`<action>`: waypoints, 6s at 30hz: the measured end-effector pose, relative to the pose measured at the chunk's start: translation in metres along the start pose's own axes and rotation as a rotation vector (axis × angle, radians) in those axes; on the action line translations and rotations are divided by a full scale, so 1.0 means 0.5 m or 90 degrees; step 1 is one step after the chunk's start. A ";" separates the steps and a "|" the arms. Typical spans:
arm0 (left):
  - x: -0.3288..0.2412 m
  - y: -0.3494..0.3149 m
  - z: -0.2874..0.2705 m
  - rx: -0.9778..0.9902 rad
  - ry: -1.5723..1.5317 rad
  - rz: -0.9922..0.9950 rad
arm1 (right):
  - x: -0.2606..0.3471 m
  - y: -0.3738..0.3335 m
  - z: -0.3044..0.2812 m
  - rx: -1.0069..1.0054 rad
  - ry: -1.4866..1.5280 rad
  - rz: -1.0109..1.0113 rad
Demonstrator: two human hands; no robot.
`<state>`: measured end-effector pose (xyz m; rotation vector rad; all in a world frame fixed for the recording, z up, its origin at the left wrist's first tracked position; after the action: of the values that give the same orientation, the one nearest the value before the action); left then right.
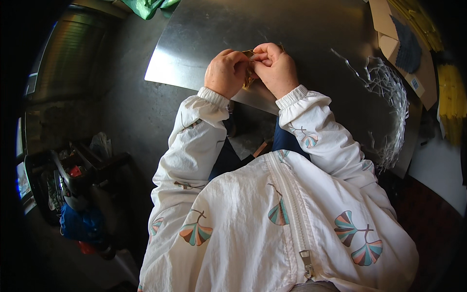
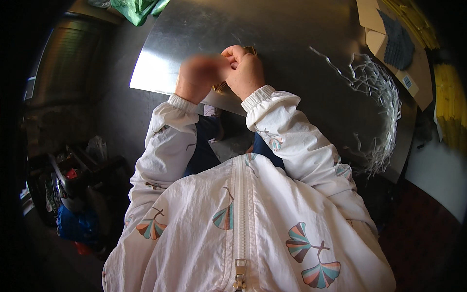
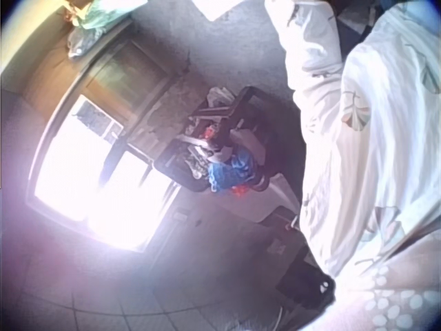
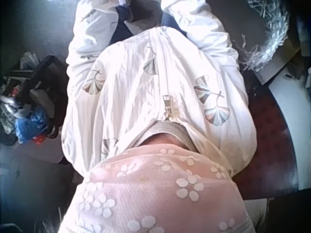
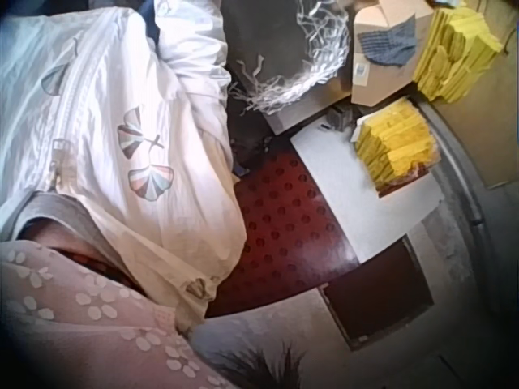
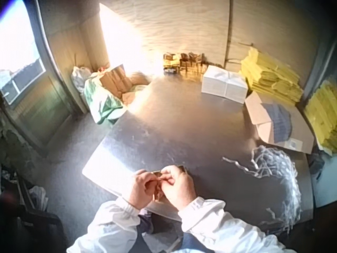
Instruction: The person gathers a stack of gold-colored paper sheets on a metal table, aligns them, and ties the bundle with a white string. The person then places the tied bundle on the table among other similar bundles.
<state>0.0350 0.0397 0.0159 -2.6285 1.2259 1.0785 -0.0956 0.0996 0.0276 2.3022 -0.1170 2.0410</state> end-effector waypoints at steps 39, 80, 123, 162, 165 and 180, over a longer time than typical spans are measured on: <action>-0.006 -0.002 -0.008 0.052 0.086 -0.040 | 0.035 -0.015 0.022 -0.075 -0.293 -0.212; -0.120 0.010 -0.074 0.093 -0.018 -0.121 | 0.065 0.061 -0.024 0.264 -0.017 0.446; -0.046 0.005 -0.020 -0.008 -0.058 -0.069 | 0.045 0.005 -0.013 0.074 -0.218 0.143; -0.051 0.003 -0.026 -0.004 -0.081 -0.051 | 0.054 -0.020 -0.014 -0.049 -0.627 -0.340; -0.049 0.004 -0.025 -0.007 -0.072 -0.044 | 0.043 -0.014 -0.014 -0.053 -0.593 -0.321; -0.046 0.001 -0.020 -0.011 -0.073 -0.065 | 0.043 0.005 -0.017 0.005 -0.533 -0.243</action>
<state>0.0303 0.0514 0.0373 -2.5702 1.0523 1.2078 -0.1015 0.0974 0.0500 2.7419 0.2710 0.8306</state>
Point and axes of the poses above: each hand's wrist, its own y-axis towards the middle knuckle, its own z-axis out of the palm, x = y × z, the point moved 3 cm from there along y, towards the middle knuckle, and after that the axes turned 12 degrees about x, right-handed, at the moved point
